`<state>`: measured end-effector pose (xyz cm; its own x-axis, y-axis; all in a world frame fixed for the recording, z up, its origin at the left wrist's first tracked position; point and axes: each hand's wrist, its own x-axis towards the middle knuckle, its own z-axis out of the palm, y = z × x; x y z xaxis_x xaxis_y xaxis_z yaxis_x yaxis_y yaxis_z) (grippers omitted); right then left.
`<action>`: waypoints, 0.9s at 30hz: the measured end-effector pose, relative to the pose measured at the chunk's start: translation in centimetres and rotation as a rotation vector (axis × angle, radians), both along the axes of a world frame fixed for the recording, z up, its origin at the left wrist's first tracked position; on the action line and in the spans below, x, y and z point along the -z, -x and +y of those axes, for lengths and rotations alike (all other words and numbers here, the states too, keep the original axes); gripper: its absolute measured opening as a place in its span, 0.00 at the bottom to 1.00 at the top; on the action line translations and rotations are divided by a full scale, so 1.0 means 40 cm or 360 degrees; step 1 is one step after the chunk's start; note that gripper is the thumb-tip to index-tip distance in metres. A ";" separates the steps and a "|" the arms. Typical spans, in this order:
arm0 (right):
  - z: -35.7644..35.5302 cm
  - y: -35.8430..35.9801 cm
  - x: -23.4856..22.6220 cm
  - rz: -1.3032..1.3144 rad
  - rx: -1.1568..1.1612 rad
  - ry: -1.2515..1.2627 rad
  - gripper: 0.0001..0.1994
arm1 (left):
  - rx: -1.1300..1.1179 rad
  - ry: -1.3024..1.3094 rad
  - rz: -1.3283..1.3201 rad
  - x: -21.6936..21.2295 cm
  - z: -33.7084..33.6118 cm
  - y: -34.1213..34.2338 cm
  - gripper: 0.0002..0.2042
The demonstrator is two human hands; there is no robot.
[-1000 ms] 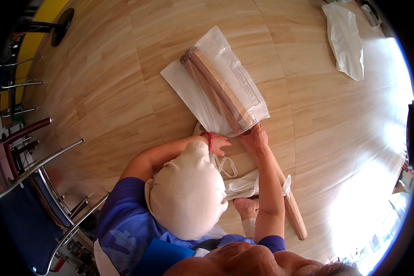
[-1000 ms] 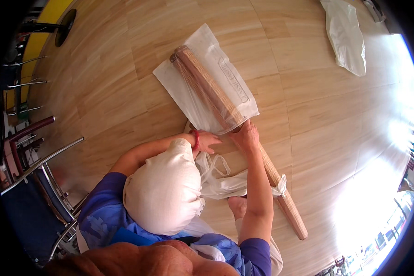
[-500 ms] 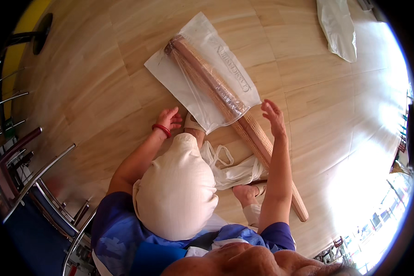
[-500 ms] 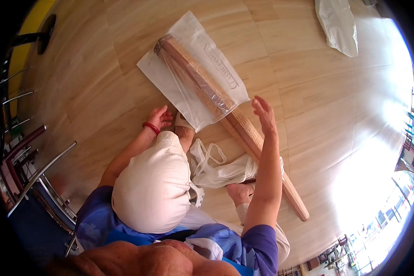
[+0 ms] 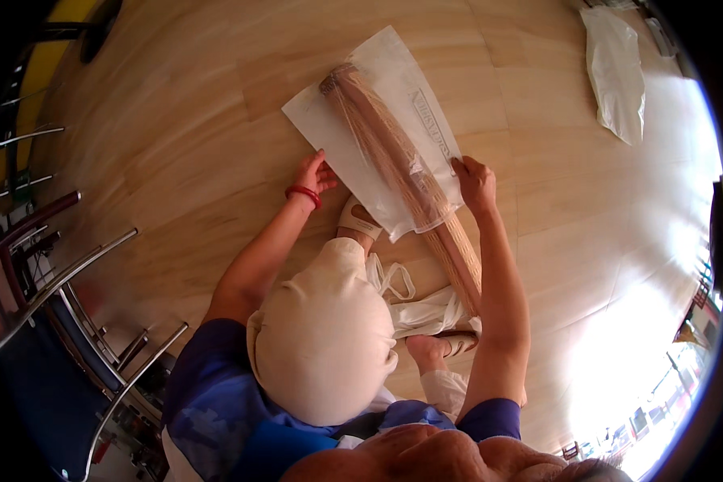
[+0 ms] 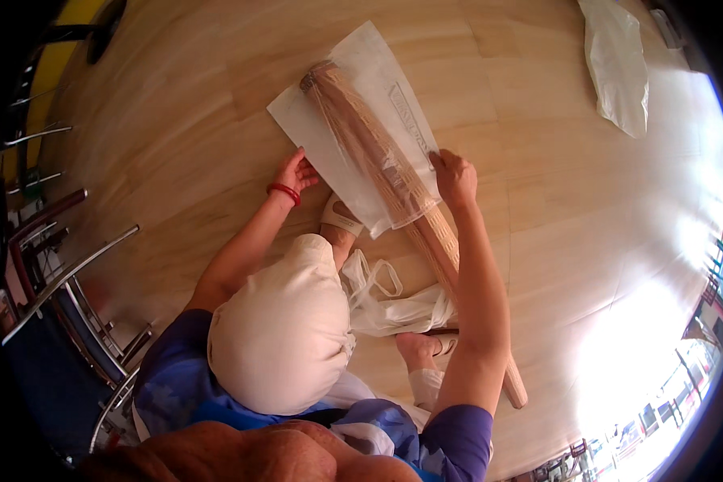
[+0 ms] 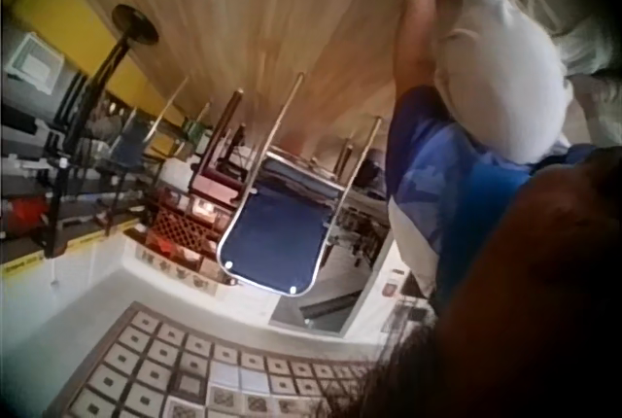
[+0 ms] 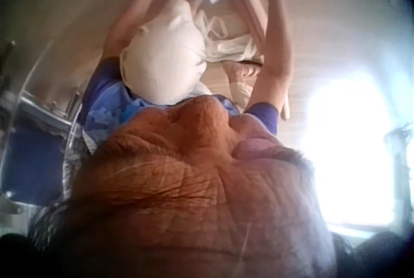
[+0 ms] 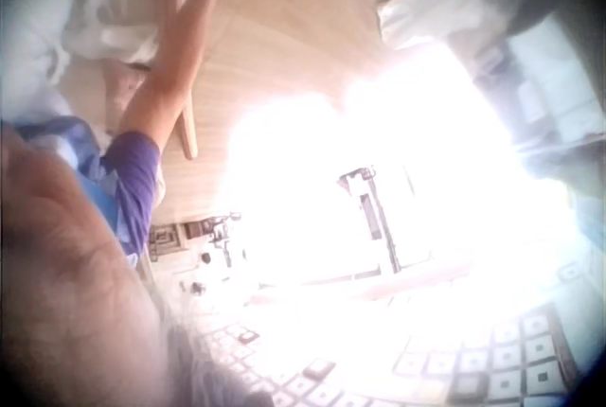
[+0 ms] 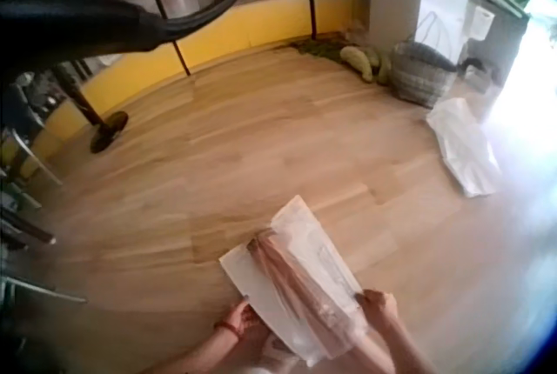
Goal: The person rolls a bamboo mat, ties several white fabric strips around the roll to secure it, and slides the rolled mat into a clear plastic sleeve.
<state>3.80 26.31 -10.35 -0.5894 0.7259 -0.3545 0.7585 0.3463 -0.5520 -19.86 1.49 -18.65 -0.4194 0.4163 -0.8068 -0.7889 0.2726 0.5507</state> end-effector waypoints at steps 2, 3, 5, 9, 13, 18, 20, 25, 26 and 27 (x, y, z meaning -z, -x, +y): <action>-0.026 0.001 -0.057 0.0177 0.0051 -0.0057 0.07 | -0.0042 0.0001 0.0079 -0.009 0.013 0.033 0.19; -0.041 0.015 -0.100 0.0305 0.0132 -0.0011 0.07 | -0.0069 -0.0004 0.0074 -0.022 0.020 0.042 0.18; -0.061 0.048 -0.204 0.0407 0.0195 0.0017 0.07 | -0.0117 -0.0019 0.0057 -0.044 0.037 0.048 0.17; -0.080 0.071 -0.303 0.0339 -0.0011 -0.0118 0.06 | -0.0123 -0.0058 0.0041 -0.049 0.057 0.045 0.17; -0.081 0.033 -0.321 0.0317 -0.0033 -0.0109 0.05 | 0.0035 -0.0147 0.0242 -0.067 0.095 0.056 0.15; -0.140 0.010 -0.318 0.0281 -0.0276 -0.0250 0.05 | 0.0119 -0.0249 0.0851 -0.148 0.261 0.215 0.22; -0.150 -0.005 -0.323 0.0258 -0.0211 -0.0149 0.05 | 0.0417 -0.0156 0.1045 -0.237 0.345 0.272 0.27; -0.185 -0.019 -0.331 0.0323 -0.0217 -0.0094 0.04 | 0.1152 0.0079 0.0676 -0.431 0.482 0.281 0.21; -0.193 -0.012 -0.335 0.0348 -0.0210 -0.0058 0.03 | 0.1215 0.0103 0.0850 -0.416 0.480 0.288 0.17; -0.195 -0.014 -0.340 0.0353 -0.0192 -0.0033 0.03 | 0.1286 0.0106 0.1012 -0.382 0.488 0.292 0.14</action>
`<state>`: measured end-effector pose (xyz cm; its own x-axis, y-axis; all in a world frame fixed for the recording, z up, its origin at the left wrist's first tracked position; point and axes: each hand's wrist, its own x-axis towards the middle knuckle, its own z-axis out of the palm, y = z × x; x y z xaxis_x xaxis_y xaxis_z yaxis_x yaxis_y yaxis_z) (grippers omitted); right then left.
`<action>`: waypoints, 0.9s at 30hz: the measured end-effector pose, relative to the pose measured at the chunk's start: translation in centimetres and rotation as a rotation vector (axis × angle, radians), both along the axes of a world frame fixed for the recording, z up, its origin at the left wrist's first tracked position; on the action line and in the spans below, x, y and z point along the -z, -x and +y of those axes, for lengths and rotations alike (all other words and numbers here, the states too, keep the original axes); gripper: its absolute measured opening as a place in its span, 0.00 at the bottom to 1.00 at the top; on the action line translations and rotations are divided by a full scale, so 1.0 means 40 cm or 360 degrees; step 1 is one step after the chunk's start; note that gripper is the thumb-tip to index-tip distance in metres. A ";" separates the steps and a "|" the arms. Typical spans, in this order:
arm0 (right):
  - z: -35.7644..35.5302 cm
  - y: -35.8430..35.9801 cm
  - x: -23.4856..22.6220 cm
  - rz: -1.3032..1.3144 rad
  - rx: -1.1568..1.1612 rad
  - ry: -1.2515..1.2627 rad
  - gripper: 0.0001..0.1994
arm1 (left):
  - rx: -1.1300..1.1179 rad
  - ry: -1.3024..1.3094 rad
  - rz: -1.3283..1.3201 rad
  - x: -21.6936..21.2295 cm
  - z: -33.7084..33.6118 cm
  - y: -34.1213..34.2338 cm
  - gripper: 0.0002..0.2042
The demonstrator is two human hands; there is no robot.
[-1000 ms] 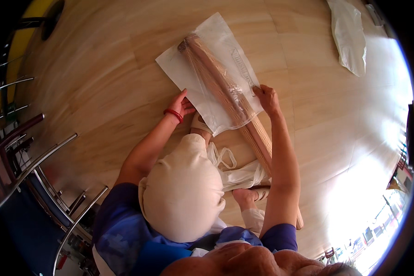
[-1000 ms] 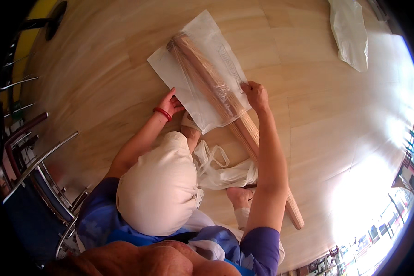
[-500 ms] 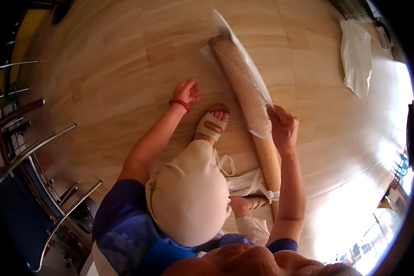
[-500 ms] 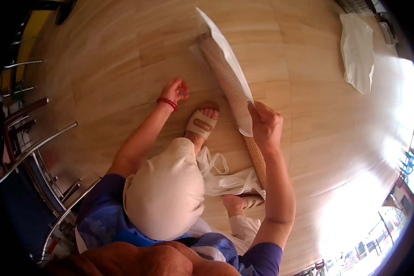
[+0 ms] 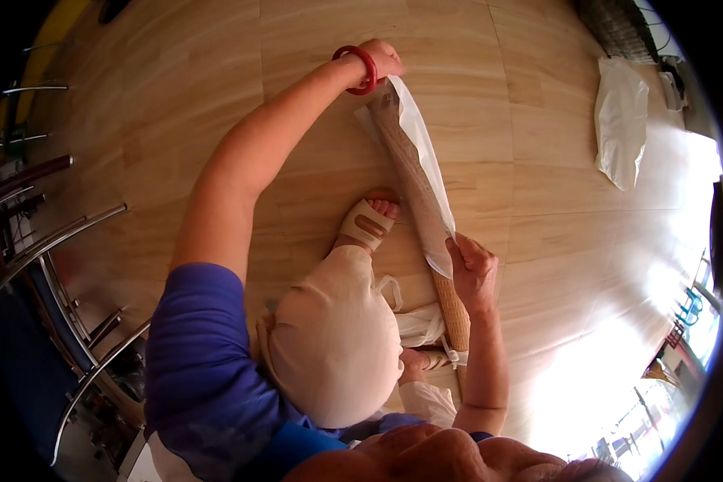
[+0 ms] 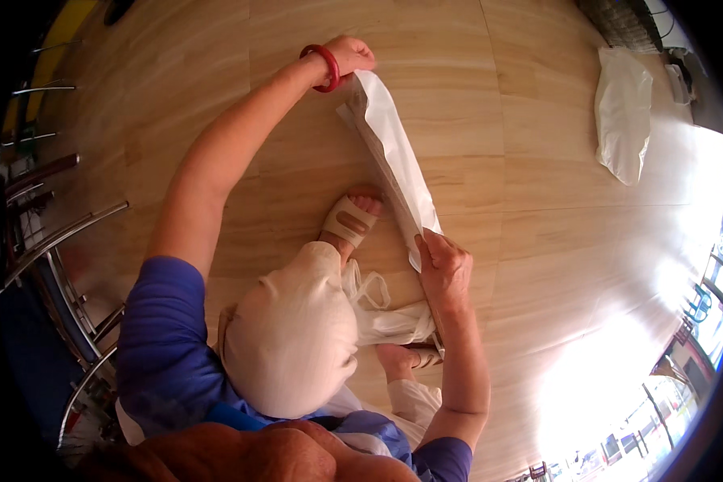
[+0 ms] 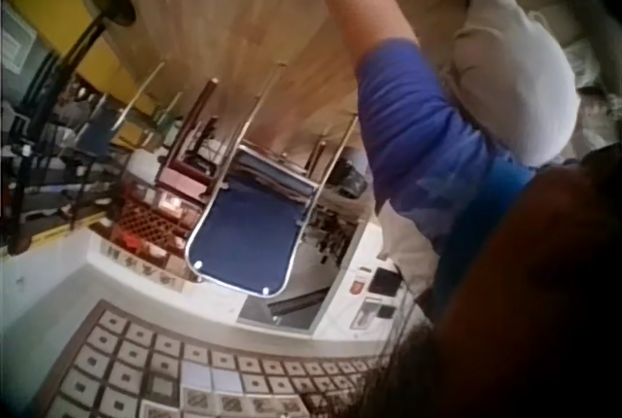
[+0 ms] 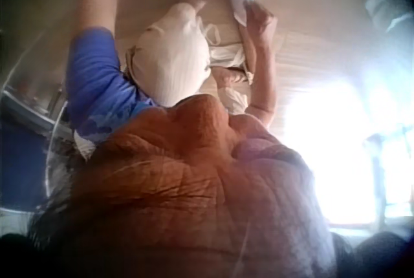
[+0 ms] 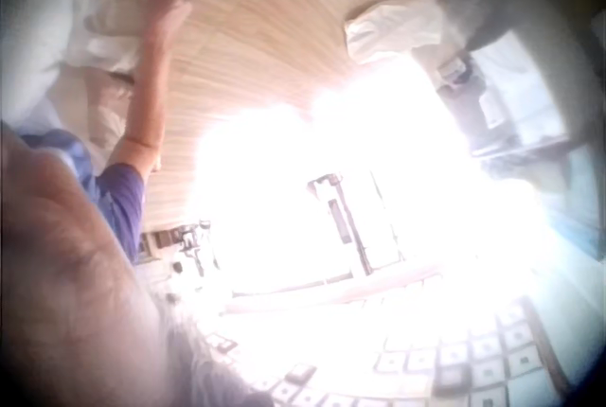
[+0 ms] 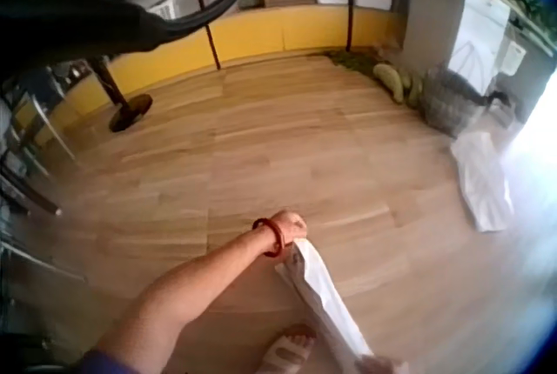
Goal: The person rolls a bamboo mat, ties several white fabric strips around the roll to secure it, and slides the rolled mat into a clear plastic sleeve.
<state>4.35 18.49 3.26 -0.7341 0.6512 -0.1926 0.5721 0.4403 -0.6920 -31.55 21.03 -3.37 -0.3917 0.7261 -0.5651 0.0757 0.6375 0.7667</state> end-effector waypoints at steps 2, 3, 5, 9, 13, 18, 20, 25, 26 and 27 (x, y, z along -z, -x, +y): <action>-0.001 -0.028 -0.005 0.0055 -0.0004 -0.0064 0.04 | 0.0199 -0.0253 0.0271 0.006 0.010 -0.035 0.10; 0.000 -0.043 -0.003 0.0093 -0.0009 -0.0093 0.05 | 0.0304 -0.0459 0.0407 -0.055 -0.013 -0.090 0.09; -0.002 -0.077 -0.012 -0.0025 0.0192 0.0114 0.06 | 0.0441 -0.0563 0.0507 -0.106 -0.042 -0.110 0.09; -0.007 -0.111 0.004 -0.0023 0.0272 0.0130 0.06 | -0.0069 -0.0574 0.0149 -0.109 -0.027 -0.095 0.08; 0.017 -0.118 -0.008 -0.0120 0.0388 0.0269 0.06 | -0.0267 -0.0751 -0.0126 -0.046 -0.001 -0.104 0.07; 0.059 -0.111 -0.004 -0.0126 0.0625 0.0450 0.07 | -0.0521 -0.0994 -0.0761 0.002 0.010 0.005 0.18; 0.076 -0.125 0.002 -0.0071 0.0579 0.0480 0.07 | -0.0686 -0.1108 -0.0703 -0.032 -0.011 -0.043 0.13; 0.073 -0.116 -0.009 -0.0118 0.0442 0.0728 0.09 | -0.0703 -0.0668 -0.0493 0.128 -0.214 -0.111 0.06; 0.066 -0.119 0.001 -0.0092 0.0401 0.0775 0.11 | -0.0598 -0.0508 -0.0602 0.172 -0.252 -0.152 0.06; 0.058 -0.127 0.015 -0.0070 0.0363 0.0819 0.12 | -0.0491 -0.0348 -0.0714 0.198 -0.275 -0.188 0.07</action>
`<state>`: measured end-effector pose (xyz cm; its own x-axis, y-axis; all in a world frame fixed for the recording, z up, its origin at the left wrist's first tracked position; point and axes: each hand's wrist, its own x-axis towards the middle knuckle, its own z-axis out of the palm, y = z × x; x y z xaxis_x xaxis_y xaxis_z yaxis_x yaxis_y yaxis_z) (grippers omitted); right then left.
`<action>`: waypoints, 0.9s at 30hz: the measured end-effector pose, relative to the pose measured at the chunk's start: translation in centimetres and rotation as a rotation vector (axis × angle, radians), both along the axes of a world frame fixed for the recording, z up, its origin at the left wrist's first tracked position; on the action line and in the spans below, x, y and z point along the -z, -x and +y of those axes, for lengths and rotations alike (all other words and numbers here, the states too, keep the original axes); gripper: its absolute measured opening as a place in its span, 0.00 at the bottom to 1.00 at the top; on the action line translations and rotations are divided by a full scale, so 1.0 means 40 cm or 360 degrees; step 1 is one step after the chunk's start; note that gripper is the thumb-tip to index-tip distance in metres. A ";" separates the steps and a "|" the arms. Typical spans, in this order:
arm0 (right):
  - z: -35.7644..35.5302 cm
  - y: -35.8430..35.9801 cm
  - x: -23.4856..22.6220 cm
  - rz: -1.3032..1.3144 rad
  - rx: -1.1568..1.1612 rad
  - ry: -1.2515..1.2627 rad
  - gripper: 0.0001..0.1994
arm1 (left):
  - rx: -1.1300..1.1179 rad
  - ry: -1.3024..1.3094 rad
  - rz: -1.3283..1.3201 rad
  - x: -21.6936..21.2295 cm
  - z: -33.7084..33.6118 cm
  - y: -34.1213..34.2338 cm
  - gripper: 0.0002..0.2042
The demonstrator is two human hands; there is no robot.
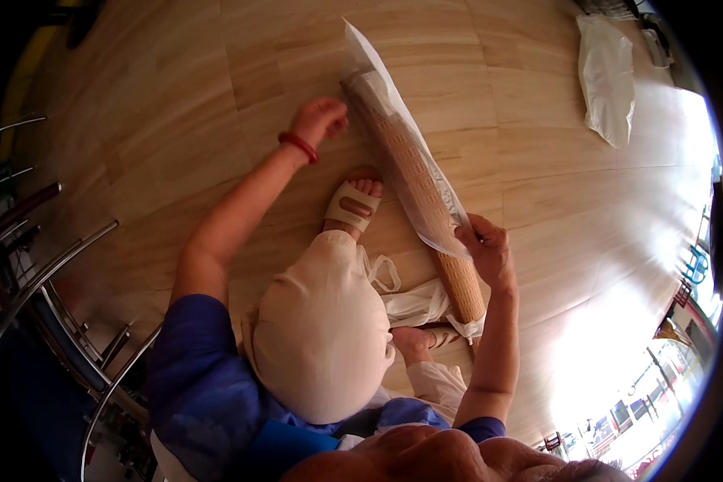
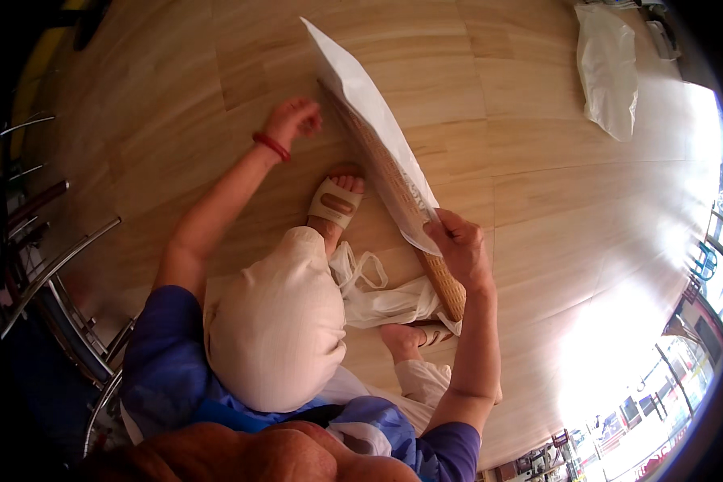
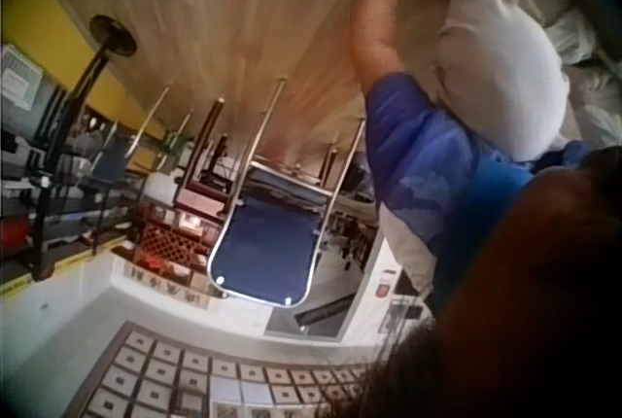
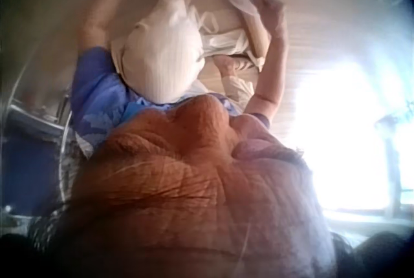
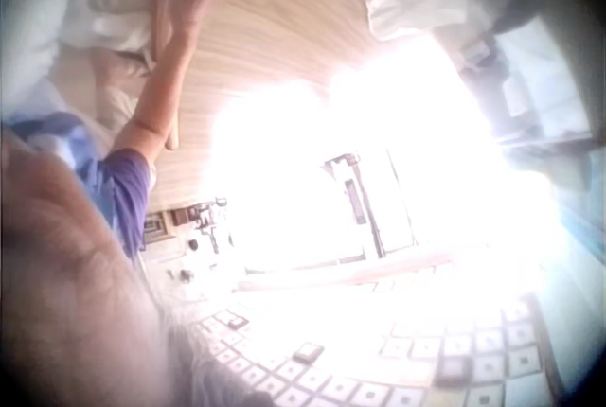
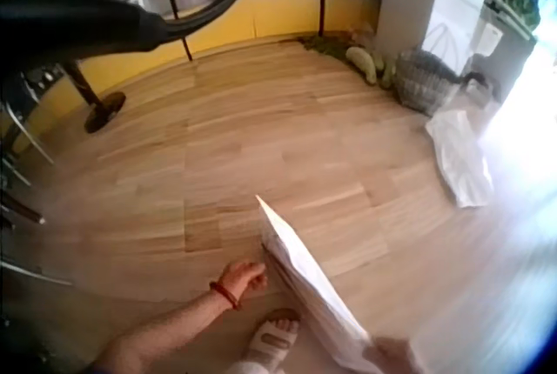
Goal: The person rolls a bamboo mat, ties several white fabric strips around the roll to secure it, and slides the rolled mat into a clear plastic sleeve.
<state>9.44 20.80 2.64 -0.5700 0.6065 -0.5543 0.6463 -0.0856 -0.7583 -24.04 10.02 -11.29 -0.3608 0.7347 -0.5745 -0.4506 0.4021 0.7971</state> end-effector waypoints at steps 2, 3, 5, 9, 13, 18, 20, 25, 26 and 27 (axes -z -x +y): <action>-0.018 -0.003 0.009 0.0028 -0.0102 0.0031 0.15 | -0.0007 -0.0019 -0.0142 -0.003 0.003 -0.074 0.09; -0.033 0.006 0.007 0.0026 -0.0172 0.0017 0.17 | -0.0013 -0.0030 -0.0209 -0.002 0.012 -0.099 0.11; -0.064 0.042 -0.014 -0.0017 -0.0458 -0.0168 0.22 | 0.0097 -0.0083 -0.0191 0.076 0.030 -0.091 0.13; -0.120 0.079 0.033 0.0148 -0.0888 -0.0428 0.28 | -0.0202 -0.0314 -0.0331 0.142 0.066 -0.092 0.17; -0.184 0.107 0.106 0.0106 -0.1181 -0.0535 0.32 | -0.0387 -0.0863 -0.0853 0.199 0.050 -0.088 0.18; -0.252 0.128 0.223 0.0108 -0.1128 -0.0471 0.30 | -0.0346 -0.1073 -0.1006 0.219 -0.018 -0.100 0.19; -0.284 0.133 0.272 0.0101 -0.1064 -0.0502 0.29 | -0.0362 -0.1322 -0.1277 0.192 -0.038 -0.107 0.21; -0.330 0.143 0.297 -0.0154 -0.1033 -0.0570 0.26 | -0.0201 -0.0978 -0.1063 0.149 -0.129 -0.059 0.19; -0.328 0.144 0.288 -0.0157 -0.1013 -0.0589 0.26 | -0.0157 -0.0872 -0.1004 0.140 -0.135 -0.053 0.19; -0.317 0.147 0.267 -0.0056 -0.0941 -0.0377 0.25 | -0.0114 -0.0773 -0.0944 0.134 -0.139 -0.051 0.19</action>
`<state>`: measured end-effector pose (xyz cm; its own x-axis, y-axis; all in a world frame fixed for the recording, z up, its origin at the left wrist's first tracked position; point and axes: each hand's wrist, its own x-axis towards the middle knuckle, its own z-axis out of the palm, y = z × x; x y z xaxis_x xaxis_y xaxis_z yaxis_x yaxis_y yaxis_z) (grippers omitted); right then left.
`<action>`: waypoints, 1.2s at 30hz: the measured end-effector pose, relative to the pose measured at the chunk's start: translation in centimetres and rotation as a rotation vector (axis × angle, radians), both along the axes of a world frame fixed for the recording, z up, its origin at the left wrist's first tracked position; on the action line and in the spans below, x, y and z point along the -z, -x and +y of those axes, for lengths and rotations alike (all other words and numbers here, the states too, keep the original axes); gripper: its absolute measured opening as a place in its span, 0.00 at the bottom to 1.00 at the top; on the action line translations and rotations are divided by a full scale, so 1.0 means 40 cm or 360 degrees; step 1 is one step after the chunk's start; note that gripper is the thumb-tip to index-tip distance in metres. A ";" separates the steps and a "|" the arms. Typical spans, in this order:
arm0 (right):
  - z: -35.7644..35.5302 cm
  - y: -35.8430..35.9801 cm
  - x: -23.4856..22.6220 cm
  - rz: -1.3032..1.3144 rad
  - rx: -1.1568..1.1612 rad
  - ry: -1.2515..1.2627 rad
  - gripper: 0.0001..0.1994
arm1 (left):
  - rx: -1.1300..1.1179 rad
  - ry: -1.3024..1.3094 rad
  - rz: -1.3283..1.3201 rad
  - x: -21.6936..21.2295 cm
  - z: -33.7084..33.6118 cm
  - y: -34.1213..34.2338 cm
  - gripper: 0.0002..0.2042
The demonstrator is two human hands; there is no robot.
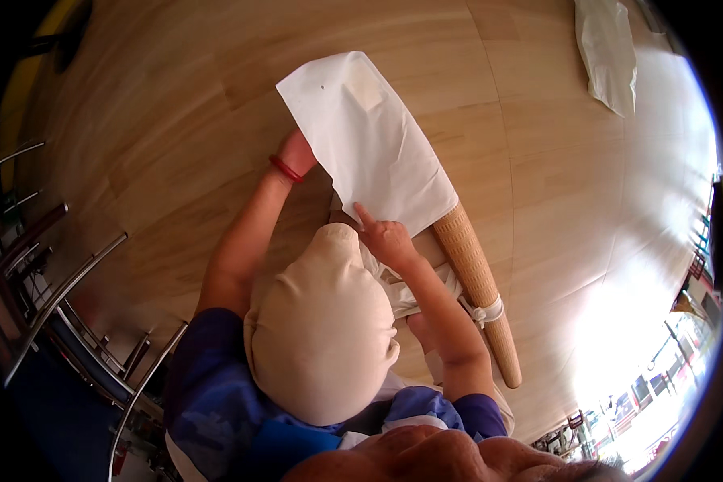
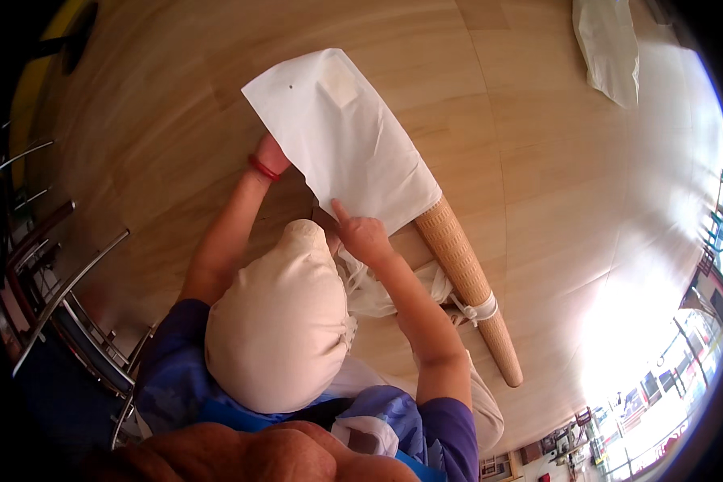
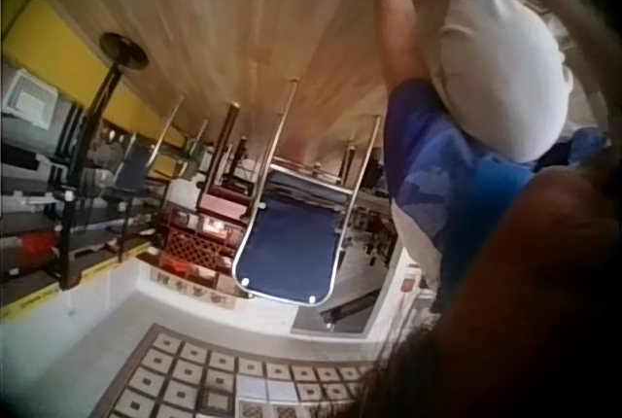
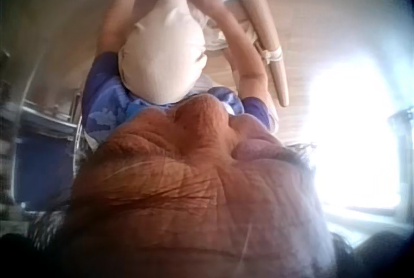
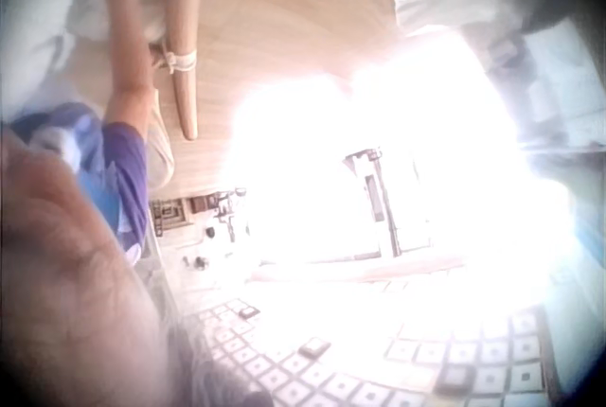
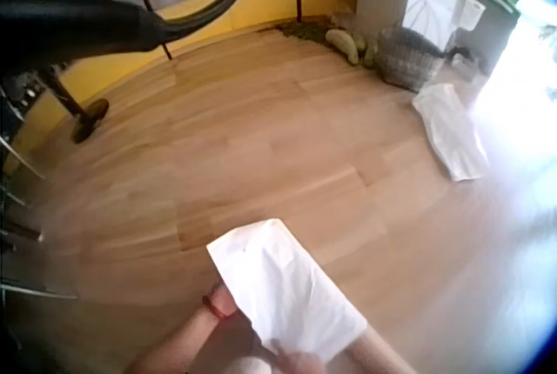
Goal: The person rolls a bamboo mat, ties several white fabric strips around the roll to secure it, and slides the rolled mat into a clear plastic sleeve.
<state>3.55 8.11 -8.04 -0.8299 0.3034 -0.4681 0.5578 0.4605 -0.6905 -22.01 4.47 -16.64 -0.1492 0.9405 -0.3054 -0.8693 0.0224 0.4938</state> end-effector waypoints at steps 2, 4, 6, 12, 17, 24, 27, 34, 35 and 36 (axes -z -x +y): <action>0.044 -0.007 -0.051 0.0087 0.0136 0.0451 0.24 | 0.0115 0.0149 0.0096 -0.008 0.008 -0.019 0.18; 0.096 -0.026 -0.060 0.0037 0.0462 0.0754 0.21 | 0.0216 0.0287 0.0179 -0.017 0.026 -0.052 0.18; 0.187 -0.072 -0.037 0.0217 0.1135 0.1179 0.17 | 0.0316 0.0369 0.0214 -0.021 0.055 -0.090 0.17; 0.372 -0.055 0.018 0.0437 0.1347 0.0482 0.18 | 0.0488 0.0455 0.0237 0.008 0.114 -0.147 0.15; 0.342 0.029 0.078 0.0431 0.0720 -0.0012 0.20 | 0.0406 0.0535 0.0389 -0.034 0.127 -0.156 0.14; 0.386 0.002 0.103 0.0288 0.1095 0.0785 0.22 | 0.0616 0.0482 0.0597 -0.067 0.170 -0.165 0.15; 0.427 -0.082 0.047 0.0298 0.1443 0.0860 0.22 | 0.0696 0.0342 0.0820 -0.074 0.185 -0.173 0.16; 0.294 -0.442 0.134 0.0269 0.1536 0.0015 0.27 | 0.0182 0.0294 0.1321 -0.081 0.226 -0.051 0.26; 0.265 -0.451 0.127 0.0158 0.1403 -0.0161 0.31 | 0.0000 0.0362 0.1495 -0.086 0.238 -0.003 0.27; 0.236 -0.466 0.114 0.0045 0.1282 -0.0352 0.35 | -0.0075 0.0357 0.1698 -0.080 0.255 0.042 0.30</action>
<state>22.19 17.53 -12.62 -0.3302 0.8915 -0.3103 0.7580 0.0546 -0.6500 -23.70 14.68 -13.45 -0.4736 0.8658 -0.1612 0.0019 0.1841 0.9829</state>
